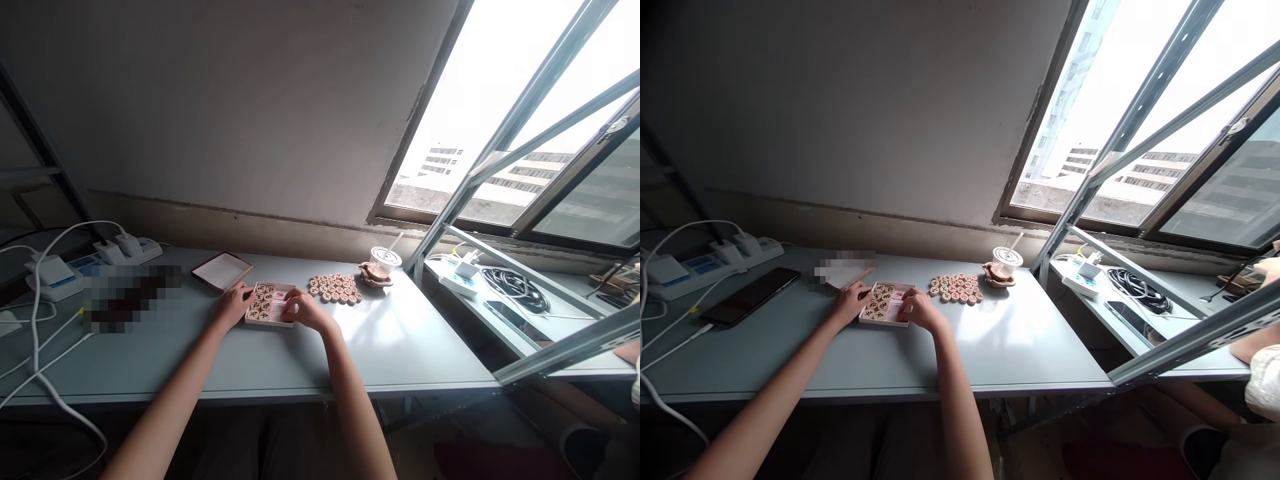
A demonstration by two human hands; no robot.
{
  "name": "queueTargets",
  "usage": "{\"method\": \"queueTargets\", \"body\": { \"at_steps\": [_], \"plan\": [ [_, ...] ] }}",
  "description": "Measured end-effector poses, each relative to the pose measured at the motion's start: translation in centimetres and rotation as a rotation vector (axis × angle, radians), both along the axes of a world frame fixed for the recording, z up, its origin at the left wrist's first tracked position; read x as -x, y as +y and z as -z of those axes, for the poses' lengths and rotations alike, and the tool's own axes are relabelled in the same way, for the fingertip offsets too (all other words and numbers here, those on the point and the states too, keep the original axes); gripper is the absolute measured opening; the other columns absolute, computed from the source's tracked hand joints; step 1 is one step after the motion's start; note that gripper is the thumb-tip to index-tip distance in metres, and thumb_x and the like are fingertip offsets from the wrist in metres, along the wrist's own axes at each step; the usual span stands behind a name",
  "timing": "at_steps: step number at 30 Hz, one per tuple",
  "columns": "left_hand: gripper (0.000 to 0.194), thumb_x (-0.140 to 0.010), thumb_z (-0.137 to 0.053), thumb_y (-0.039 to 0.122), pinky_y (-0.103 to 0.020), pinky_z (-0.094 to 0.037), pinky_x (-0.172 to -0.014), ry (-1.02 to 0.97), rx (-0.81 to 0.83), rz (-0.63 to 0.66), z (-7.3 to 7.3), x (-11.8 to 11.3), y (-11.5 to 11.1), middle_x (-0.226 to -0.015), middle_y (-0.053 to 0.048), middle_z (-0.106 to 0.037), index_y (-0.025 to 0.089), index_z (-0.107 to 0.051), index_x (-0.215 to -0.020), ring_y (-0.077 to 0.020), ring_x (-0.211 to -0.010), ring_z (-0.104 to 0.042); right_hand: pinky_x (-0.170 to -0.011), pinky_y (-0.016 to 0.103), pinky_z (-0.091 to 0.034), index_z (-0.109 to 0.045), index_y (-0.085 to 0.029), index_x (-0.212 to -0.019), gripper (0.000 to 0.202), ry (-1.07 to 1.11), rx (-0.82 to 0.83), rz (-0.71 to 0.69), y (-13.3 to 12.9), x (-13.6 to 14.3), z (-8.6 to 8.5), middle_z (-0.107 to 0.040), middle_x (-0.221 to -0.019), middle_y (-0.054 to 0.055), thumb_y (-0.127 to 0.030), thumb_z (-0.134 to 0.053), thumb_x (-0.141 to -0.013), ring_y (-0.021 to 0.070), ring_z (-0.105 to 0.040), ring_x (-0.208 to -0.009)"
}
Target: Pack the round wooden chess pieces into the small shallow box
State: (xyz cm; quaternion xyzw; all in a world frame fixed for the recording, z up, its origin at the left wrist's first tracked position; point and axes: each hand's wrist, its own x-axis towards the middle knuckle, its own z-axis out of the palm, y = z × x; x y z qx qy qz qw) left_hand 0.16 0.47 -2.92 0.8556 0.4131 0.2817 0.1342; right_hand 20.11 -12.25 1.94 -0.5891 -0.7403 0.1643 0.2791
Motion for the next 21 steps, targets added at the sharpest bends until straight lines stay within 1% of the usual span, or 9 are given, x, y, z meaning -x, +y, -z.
{"method": "queueTargets", "body": {
  "at_steps": [3,5,7,9,12,15,18,21],
  "plan": [
    [0.035,-0.083,-0.041,0.036,-0.025,-0.043,-0.067,-0.001,0.0,0.005,0.1,0.0,0.1,-0.086,-0.004,-0.061,0.018,-0.069,-0.092,-0.0162,-0.072,-0.059,-0.081,0.03,-0.039,-0.068,-0.017,-0.077,0.005,-0.086,-0.032,0.087,-0.1,0.4,-0.1,-0.059,-0.097,0.005,-0.019,-0.07,-0.073,0.0166,-0.054,-0.088],
    [0.034,-0.083,-0.041,0.036,-0.025,-0.043,-0.067,-0.007,-0.002,0.008,0.2,-0.1,0.2,-0.086,-0.004,-0.061,0.018,-0.069,-0.091,-0.0163,-0.072,-0.058,-0.084,0.034,-0.037,-0.067,-0.018,-0.083,0.01,-0.145,-0.061,0.122,-0.3,0.5,-0.3,-0.059,-0.099,0.006,-0.022,-0.07,-0.074,0.0188,-0.052,-0.092],
    [0.034,-0.083,-0.041,0.035,-0.025,-0.043,-0.067,-0.014,-0.002,0.013,0.1,-0.1,0.1,-0.086,-0.004,-0.061,0.018,-0.069,-0.091,-0.0166,-0.073,-0.059,-0.086,0.037,-0.034,-0.066,-0.019,-0.088,0.019,-0.153,-0.066,0.103,-0.4,0.4,-0.3,-0.059,-0.102,0.006,-0.029,-0.072,-0.073,0.0212,-0.05,-0.098],
    [0.035,-0.083,-0.041,0.035,-0.025,-0.043,-0.067,-0.019,0.003,0.021,0.0,-0.1,0.0,-0.086,-0.005,-0.061,0.017,-0.069,-0.091,-0.0169,-0.074,-0.059,-0.087,0.037,-0.034,-0.066,-0.021,-0.088,0.021,-0.127,-0.042,0.078,-0.4,0.2,-0.2,-0.059,-0.102,0.005,-0.031,-0.073,-0.071,0.0215,-0.049,-0.099],
    [0.035,-0.083,-0.04,0.035,-0.026,-0.043,-0.067,-0.019,0.013,0.023,-0.2,-0.1,-0.1,-0.085,-0.005,-0.06,0.016,-0.069,-0.091,-0.0174,-0.074,-0.059,-0.087,0.037,-0.034,-0.067,-0.021,-0.082,0.014,-0.121,-0.037,0.102,-0.2,0.0,0.1,-0.059,-0.1,0.004,-0.024,-0.074,-0.07,0.021,-0.05,-0.099],
    [0.035,-0.082,-0.04,0.035,-0.026,-0.043,-0.067,-0.019,0.008,0.026,-0.4,-0.1,-0.2,-0.084,-0.005,-0.06,0.017,-0.069,-0.09,-0.0178,-0.074,-0.059,-0.087,0.035,-0.035,-0.066,-0.02,-0.081,0.01,-0.09,-0.108,0.114,0.0,0.0,0.1,-0.061,-0.095,0.003,-0.02,-0.071,-0.073,0.0188,-0.053,-0.095],
    [0.034,-0.082,-0.041,0.036,-0.027,-0.044,-0.069,-0.024,0.011,0.025,-0.4,-0.1,-0.2,-0.084,-0.005,-0.061,0.018,-0.069,-0.088,-0.0184,-0.075,-0.06,-0.084,0.031,-0.038,-0.065,-0.02,-0.085,0.009,0.003,-0.193,0.123,0.0,-0.2,-0.3,-0.062,-0.088,0.002,-0.021,-0.067,-0.077,0.0159,-0.055,-0.085],
    [0.034,-0.082,-0.041,0.038,-0.027,-0.045,-0.072,-0.029,0.03,0.019,-0.2,-0.1,-0.2,-0.086,-0.006,-0.062,0.018,-0.068,-0.088,-0.0196,-0.079,-0.06,-0.079,0.029,-0.041,-0.063,-0.02,-0.086,0.008,0.093,-0.244,0.194,-0.1,-1.0,-0.8,-0.062,-0.086,0.002,-0.021,-0.064,-0.079,0.0157,-0.055,-0.085]
  ]
}}
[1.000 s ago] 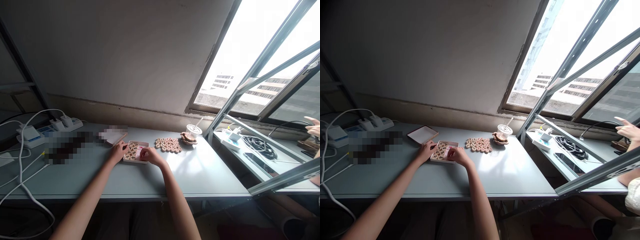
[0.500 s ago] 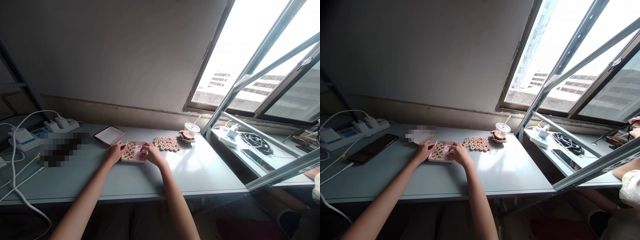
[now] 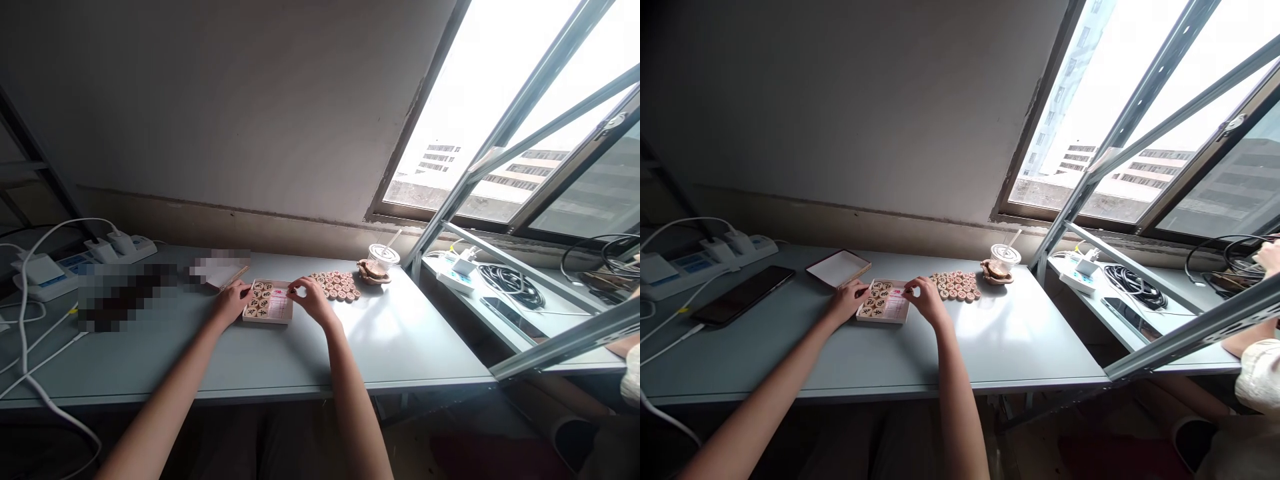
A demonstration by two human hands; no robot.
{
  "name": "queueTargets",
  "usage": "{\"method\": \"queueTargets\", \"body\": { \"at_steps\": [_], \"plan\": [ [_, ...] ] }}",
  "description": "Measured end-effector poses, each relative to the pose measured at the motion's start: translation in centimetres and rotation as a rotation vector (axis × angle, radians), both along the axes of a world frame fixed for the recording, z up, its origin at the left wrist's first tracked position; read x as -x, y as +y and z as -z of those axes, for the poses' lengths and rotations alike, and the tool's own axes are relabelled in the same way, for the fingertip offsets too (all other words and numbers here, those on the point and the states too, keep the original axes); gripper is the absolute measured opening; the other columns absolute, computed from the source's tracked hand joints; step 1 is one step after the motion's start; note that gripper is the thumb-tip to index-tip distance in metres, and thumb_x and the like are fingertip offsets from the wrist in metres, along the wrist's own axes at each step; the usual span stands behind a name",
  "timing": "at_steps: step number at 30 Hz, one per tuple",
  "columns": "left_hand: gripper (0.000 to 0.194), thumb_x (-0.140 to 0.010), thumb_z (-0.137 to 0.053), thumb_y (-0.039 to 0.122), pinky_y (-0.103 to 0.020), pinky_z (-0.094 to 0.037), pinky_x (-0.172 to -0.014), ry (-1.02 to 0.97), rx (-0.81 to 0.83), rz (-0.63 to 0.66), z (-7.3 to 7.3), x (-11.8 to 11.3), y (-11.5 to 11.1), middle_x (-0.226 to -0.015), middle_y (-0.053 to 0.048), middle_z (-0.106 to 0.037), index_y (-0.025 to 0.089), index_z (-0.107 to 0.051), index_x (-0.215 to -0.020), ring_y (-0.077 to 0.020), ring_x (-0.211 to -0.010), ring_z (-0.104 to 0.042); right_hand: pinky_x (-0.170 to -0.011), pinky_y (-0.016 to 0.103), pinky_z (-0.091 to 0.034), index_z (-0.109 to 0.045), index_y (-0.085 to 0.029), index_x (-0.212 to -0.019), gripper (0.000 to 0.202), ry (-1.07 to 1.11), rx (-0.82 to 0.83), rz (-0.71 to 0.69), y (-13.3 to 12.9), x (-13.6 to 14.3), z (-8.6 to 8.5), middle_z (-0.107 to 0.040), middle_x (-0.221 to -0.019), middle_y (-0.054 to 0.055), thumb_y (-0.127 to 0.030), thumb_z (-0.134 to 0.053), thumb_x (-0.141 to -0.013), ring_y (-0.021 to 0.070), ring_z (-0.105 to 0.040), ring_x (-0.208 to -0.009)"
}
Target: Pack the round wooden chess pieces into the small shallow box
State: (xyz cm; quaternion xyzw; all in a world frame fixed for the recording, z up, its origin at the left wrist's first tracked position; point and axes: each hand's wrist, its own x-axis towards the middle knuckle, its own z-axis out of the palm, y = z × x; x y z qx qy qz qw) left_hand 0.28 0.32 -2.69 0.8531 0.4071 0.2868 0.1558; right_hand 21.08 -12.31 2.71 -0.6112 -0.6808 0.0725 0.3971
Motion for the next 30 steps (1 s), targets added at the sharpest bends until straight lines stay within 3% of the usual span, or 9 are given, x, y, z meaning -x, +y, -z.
{"method": "queueTargets", "body": {
  "at_steps": [6,11,15,22,27,30],
  "plan": [
    [0.044,-0.081,-0.042,0.036,-0.032,-0.046,-0.081,-0.075,0.025,0.012,0.4,0.0,0.3,-0.096,-0.009,-0.062,0.015,-0.058,-0.116,-0.0221,-0.089,-0.059,-0.077,0.028,-0.042,-0.062,-0.017,-0.082,0.018,-0.078,0.198,0.2,-0.6,-2.5,0.6,-0.061,-0.086,0.004,-0.003,-0.054,-0.074,0.0162,-0.055,-0.084],
    [0.046,-0.08,-0.043,0.039,-0.034,-0.046,-0.086,-0.143,0.111,0.062,0.5,0.1,0.7,-0.115,-0.01,-0.059,0.016,-0.06,-0.116,-0.0218,-0.094,-0.059,-0.078,0.029,-0.04,-0.063,-0.017,-0.081,0.029,-0.115,0.236,0.264,-1.0,-3.6,1.2,-0.058,-0.094,0.005,0.003,-0.047,-0.068,0.0162,-0.054,-0.085],
    [0.051,-0.078,-0.045,0.038,-0.036,-0.044,-0.09,-0.192,0.225,0.082,0.2,0.1,0.7,-0.127,-0.01,-0.055,0.015,-0.056,-0.122,-0.0224,-0.097,-0.058,-0.078,0.03,-0.04,-0.064,-0.018,-0.086,0.029,-0.163,0.234,0.263,-0.9,-3.5,1.3,-0.056,-0.102,0.005,-0.001,-0.049,-0.068,0.0161,-0.054,-0.087],
    [0.054,-0.079,-0.045,0.038,-0.035,-0.047,-0.079,-0.233,0.339,0.081,0.2,0.2,0.5,-0.104,-0.01,-0.066,0.015,-0.053,-0.126,-0.0209,-0.084,-0.06,-0.091,0.041,-0.03,-0.068,-0.023,-0.096,0.027,-0.443,0.202,0.319,-0.8,-3.0,1.4,-0.058,-0.11,0.007,-0.009,-0.056,-0.077,0.025,-0.046,-0.106],
    [0.052,-0.078,-0.047,0.035,-0.034,-0.047,-0.08,-0.278,0.336,0.078,0.3,0.2,0.5,-0.109,-0.009,-0.064,0.014,-0.054,-0.124,-0.0193,-0.084,-0.059,-0.089,0.041,-0.03,-0.068,-0.024,-0.095,0.017,-0.423,0.21,0.343,-0.9,-3.1,1.3,-0.058,-0.111,0.006,-0.018,-0.059,-0.081,0.0256,-0.045,-0.106],
    [0.05,-0.077,-0.048,0.031,-0.034,-0.047,-0.083,-0.31,0.348,0.091,0.2,0.1,0.4,-0.114,-0.01,-0.063,0.014,-0.055,-0.123,-0.0195,-0.088,-0.059,-0.088,0.038,-0.032,-0.064,-0.026,-0.102,0.019,-0.353,0.125,0.286,-0.2,-2.1,0.9,-0.057,-0.111,0.005,-0.025,-0.054,-0.086,0.023,-0.047,-0.105]
  ]
}}
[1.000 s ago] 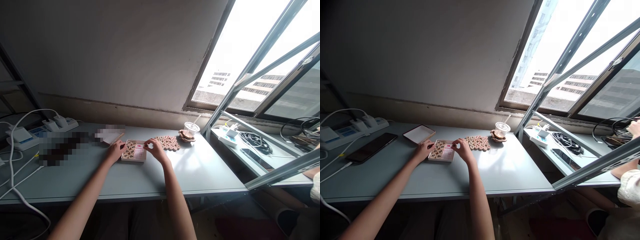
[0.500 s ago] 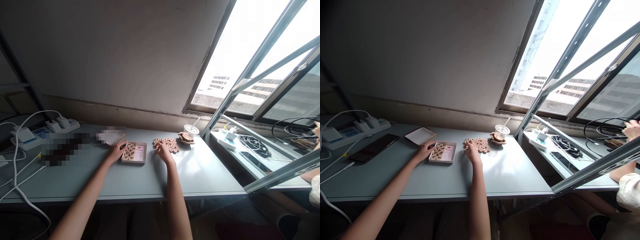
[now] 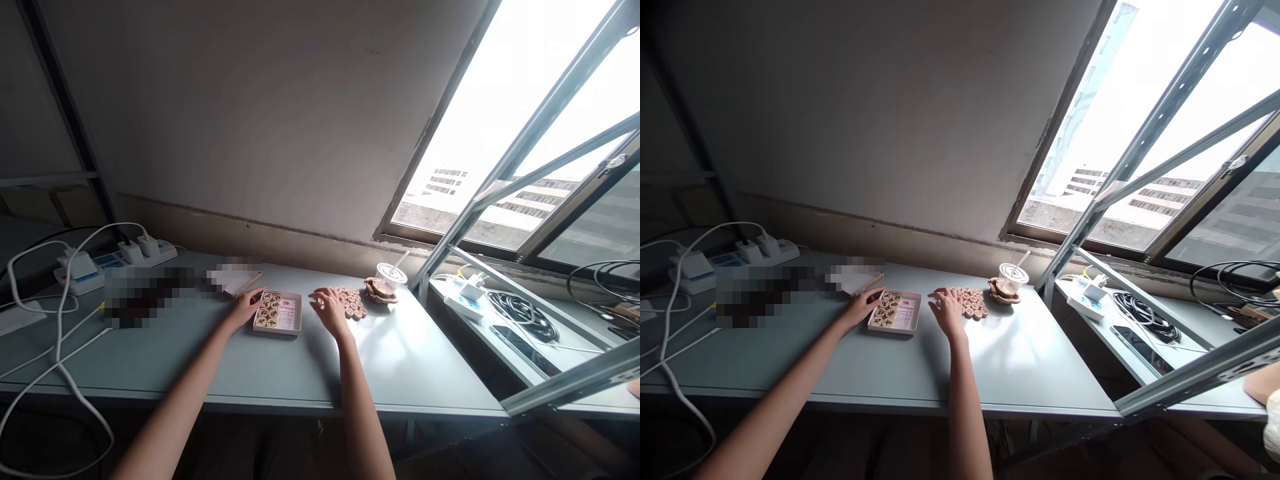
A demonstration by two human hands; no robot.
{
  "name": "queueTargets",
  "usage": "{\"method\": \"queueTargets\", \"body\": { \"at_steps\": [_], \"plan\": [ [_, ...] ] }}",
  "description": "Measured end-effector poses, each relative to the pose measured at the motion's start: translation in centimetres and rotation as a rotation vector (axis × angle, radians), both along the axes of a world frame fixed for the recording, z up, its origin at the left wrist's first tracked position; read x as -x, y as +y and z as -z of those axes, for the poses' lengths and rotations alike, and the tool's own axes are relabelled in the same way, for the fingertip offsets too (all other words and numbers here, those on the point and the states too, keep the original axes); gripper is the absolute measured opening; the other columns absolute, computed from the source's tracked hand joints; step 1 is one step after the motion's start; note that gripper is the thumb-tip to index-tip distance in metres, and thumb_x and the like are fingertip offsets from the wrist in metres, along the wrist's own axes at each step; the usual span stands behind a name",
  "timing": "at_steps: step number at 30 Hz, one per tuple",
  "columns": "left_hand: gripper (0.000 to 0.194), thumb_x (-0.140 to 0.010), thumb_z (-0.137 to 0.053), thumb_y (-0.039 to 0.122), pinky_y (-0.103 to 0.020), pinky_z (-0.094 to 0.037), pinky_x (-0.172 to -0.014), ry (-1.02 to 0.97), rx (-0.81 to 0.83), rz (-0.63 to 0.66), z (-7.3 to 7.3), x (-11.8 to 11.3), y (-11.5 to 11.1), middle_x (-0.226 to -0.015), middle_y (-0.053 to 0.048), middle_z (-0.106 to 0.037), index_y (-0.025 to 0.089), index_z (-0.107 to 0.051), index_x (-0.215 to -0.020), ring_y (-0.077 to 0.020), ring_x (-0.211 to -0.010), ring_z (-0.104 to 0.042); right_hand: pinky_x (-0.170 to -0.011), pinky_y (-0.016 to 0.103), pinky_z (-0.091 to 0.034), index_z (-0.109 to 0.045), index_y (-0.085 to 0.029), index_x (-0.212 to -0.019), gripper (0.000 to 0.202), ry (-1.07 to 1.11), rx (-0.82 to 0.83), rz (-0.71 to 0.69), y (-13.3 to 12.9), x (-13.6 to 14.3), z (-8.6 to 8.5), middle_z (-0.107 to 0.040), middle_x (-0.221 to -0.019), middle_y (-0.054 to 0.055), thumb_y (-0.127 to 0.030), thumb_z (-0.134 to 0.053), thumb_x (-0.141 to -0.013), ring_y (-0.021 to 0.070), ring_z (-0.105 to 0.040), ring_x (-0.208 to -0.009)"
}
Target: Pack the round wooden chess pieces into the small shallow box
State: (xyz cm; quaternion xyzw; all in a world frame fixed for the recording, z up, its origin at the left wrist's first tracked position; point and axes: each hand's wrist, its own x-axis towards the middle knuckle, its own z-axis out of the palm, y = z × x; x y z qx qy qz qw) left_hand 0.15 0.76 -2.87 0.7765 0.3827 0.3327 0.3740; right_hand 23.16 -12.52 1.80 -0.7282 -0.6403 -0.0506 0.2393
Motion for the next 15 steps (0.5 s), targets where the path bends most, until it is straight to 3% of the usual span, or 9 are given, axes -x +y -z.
{"method": "queueTargets", "body": {
  "at_steps": [3,8,15],
  "plan": [
    [0.048,-0.077,-0.047,0.029,-0.035,-0.047,-0.085,-0.019,0.012,0.008,0.1,-0.1,0.1,-0.113,-0.01,-0.064,0.014,-0.056,-0.122,-0.0205,-0.092,-0.06,-0.087,0.037,-0.033,-0.062,-0.028,-0.106,0.021,-0.018,-0.034,-0.141,1.5,1.9,-0.5,-0.057,-0.111,0.004,-0.026,-0.052,-0.089,0.0218,-0.047,-0.103],
    [0.046,-0.074,-0.046,0.022,-0.037,-0.044,-0.093,-0.054,-0.018,0.013,0.7,-0.1,0.7,-0.119,-0.009,-0.062,0.015,-0.059,-0.118,-0.0226,-0.106,-0.056,-0.082,0.038,-0.034,-0.061,-0.031,-0.111,0.029,-0.174,0.059,-0.331,4.5,4.9,-0.6,-0.056,-0.114,0.005,-0.025,-0.061,-0.083,0.0239,-0.046,-0.101],
    [0.041,-0.076,-0.046,0.019,-0.036,-0.046,-0.091,0.012,-0.089,-0.036,0.4,-0.2,0.6,-0.113,-0.008,-0.066,0.015,-0.062,-0.114,-0.0212,-0.094,-0.062,-0.081,0.036,-0.036,-0.061,-0.026,-0.107,0.026,-0.127,0.013,-0.264,5.9,5.9,0.5,-0.054,-0.112,0.006,-0.031,-0.063,-0.081,0.0235,-0.044,-0.101]
  ]
}}
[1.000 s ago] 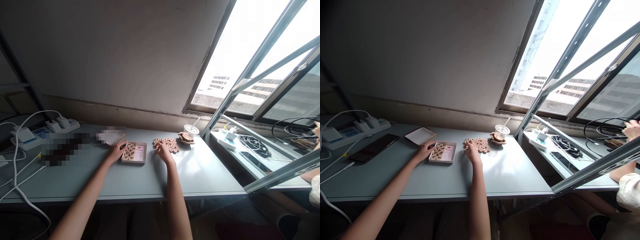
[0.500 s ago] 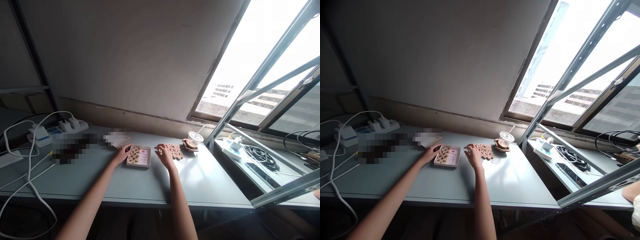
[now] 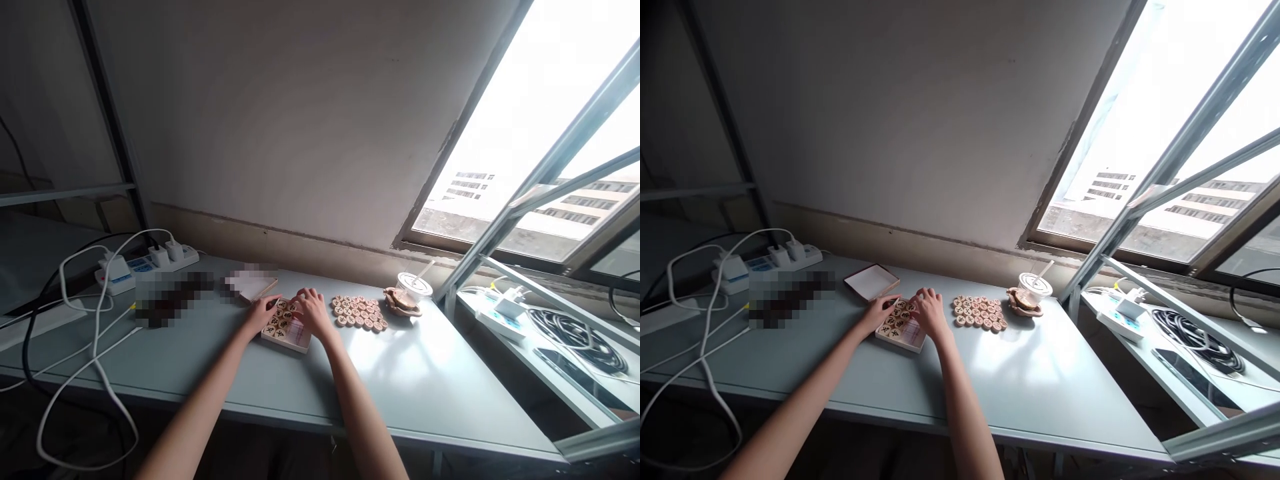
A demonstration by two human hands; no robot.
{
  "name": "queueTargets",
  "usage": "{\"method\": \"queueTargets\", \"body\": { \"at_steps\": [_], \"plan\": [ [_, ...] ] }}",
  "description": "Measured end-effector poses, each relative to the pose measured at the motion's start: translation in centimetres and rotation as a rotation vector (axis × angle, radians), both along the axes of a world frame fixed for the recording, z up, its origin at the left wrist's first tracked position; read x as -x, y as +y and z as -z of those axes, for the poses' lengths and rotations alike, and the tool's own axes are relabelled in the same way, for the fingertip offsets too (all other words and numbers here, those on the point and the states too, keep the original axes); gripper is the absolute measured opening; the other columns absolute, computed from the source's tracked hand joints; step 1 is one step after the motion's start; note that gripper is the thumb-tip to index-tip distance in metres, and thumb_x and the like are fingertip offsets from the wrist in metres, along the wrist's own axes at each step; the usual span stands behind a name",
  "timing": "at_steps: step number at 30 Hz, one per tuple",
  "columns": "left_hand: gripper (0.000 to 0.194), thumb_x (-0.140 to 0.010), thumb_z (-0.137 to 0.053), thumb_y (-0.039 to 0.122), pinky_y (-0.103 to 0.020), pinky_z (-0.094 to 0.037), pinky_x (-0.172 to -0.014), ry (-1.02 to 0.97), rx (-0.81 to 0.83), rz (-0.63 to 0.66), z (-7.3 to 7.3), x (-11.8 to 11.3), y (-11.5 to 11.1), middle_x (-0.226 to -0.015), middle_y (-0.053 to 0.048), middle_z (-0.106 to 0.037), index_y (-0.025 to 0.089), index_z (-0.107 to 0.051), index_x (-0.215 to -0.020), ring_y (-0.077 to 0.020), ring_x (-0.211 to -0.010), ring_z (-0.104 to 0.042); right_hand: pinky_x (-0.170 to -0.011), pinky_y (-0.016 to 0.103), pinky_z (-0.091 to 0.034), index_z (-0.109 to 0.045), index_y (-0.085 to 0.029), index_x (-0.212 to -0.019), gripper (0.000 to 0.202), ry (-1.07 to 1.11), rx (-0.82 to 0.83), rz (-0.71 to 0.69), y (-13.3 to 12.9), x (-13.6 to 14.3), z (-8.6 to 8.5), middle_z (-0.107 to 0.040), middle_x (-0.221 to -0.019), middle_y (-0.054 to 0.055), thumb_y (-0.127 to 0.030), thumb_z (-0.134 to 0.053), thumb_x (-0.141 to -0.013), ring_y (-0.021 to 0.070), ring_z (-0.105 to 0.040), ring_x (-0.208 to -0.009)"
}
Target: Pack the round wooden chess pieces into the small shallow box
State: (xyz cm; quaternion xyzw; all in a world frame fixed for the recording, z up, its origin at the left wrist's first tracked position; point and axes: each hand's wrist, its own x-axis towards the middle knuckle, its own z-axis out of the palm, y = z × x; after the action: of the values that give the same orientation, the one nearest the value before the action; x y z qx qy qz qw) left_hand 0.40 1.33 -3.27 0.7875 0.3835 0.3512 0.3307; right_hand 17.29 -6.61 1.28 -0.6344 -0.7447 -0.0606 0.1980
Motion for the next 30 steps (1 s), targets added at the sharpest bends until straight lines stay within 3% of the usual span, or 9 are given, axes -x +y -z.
{"method": "queueTargets", "body": {
  "at_steps": [5,10,13,16,20,22,26,30],
  "plan": [
    [0.039,-0.078,-0.046,0.019,-0.036,-0.046,-0.092,0.033,-0.017,-0.012,-0.2,0.1,-0.1,-0.114,-0.007,-0.065,0.017,-0.062,-0.114,-0.0218,-0.098,-0.061,-0.082,0.037,-0.034,-0.063,-0.027,-0.102,0.021,0.112,-0.055,0.162,-0.6,-2.4,-0.1,-0.054,-0.109,0.006,-0.038,-0.055,-0.086,0.0234,-0.044,-0.102],
    [0.039,-0.079,-0.044,0.016,-0.036,-0.042,-0.098,0.045,-0.036,-0.03,-0.6,0.1,-0.3,-0.117,-0.009,-0.063,0.014,-0.061,-0.114,-0.0219,-0.108,-0.056,-0.084,0.043,-0.03,-0.065,-0.022,-0.095,0.017,0.049,-0.068,0.445,-1.3,-5.9,0.9,-0.057,-0.103,0.01,-0.031,-0.055,-0.084,0.0266,-0.043,-0.098],
    [0.038,-0.078,-0.046,0.015,-0.036,-0.041,-0.099,0.052,-0.055,-0.076,-0.9,0.1,-0.4,-0.118,-0.009,-0.063,0.014,-0.061,-0.113,-0.022,-0.11,-0.056,-0.086,0.046,-0.029,-0.067,-0.021,-0.095,0.017,0.046,-0.061,0.515,-1.5,-6.6,1.0,-0.057,-0.104,0.012,-0.025,-0.056,-0.083,0.0286,-0.043,-0.1],
    [0.038,-0.077,-0.047,0.014,-0.036,-0.04,-0.099,0.053,-0.066,-0.102,-0.9,0.1,-0.4,-0.117,-0.008,-0.063,0.016,-0.062,-0.112,-0.0215,-0.11,-0.056,-0.086,0.045,-0.03,-0.064,-0.023,-0.105,0.023,0.114,-0.086,0.432,-1.5,-5.4,0.3,-0.055,-0.114,0.01,-0.023,-0.055,-0.084,0.0288,-0.042,-0.105],
    [0.038,-0.078,-0.046,0.014,-0.036,-0.04,-0.1,0.061,-0.083,-0.086,-0.8,0.1,-0.3,-0.116,-0.009,-0.063,0.013,-0.062,-0.112,-0.0217,-0.11,-0.056,-0.084,0.037,-0.035,-0.059,-0.029,-0.114,0.028,0.181,-0.004,0.011,-1.5,-1.9,-0.5,-0.057,-0.116,0.005,-0.024,-0.053,-0.087,0.0237,-0.047,-0.105],
    [0.038,-0.078,-0.045,0.014,-0.035,-0.04,-0.099,0.059,-0.094,-0.077,-0.7,0.0,-0.3,-0.116,-0.01,-0.063,0.012,-0.062,-0.111,-0.022,-0.11,-0.056,-0.082,0.034,-0.036,-0.06,-0.03,-0.112,0.029,0.153,0.082,-0.126,-1.5,-0.2,-0.4,-0.058,-0.113,0.003,-0.021,-0.055,-0.085,0.0217,-0.049,-0.102],
    [0.037,-0.077,-0.046,0.013,-0.035,-0.042,-0.098,0.039,-0.107,-0.087,-0.7,-0.1,-0.3,-0.114,-0.01,-0.064,0.013,-0.064,-0.11,-0.0229,-0.108,-0.057,-0.08,0.032,-0.034,-0.061,-0.027,-0.107,0.028,0.114,0.138,-0.127,-1.5,1.2,0.1,-0.06,-0.112,0.003,-0.015,-0.057,-0.083,0.0203,-0.052,-0.099],
    [0.037,-0.077,-0.046,0.013,-0.036,-0.041,-0.098,0.048,-0.101,-0.075,-0.6,0.0,-0.2,-0.115,-0.009,-0.064,0.014,-0.064,-0.109,-0.0224,-0.108,-0.057,-0.079,0.032,-0.033,-0.061,-0.024,-0.1,0.02,0.114,0.127,-0.075,-1.5,1.0,0.2,-0.062,-0.103,0.004,-0.018,-0.061,-0.081,0.0206,-0.053,-0.095]
  ]
}}
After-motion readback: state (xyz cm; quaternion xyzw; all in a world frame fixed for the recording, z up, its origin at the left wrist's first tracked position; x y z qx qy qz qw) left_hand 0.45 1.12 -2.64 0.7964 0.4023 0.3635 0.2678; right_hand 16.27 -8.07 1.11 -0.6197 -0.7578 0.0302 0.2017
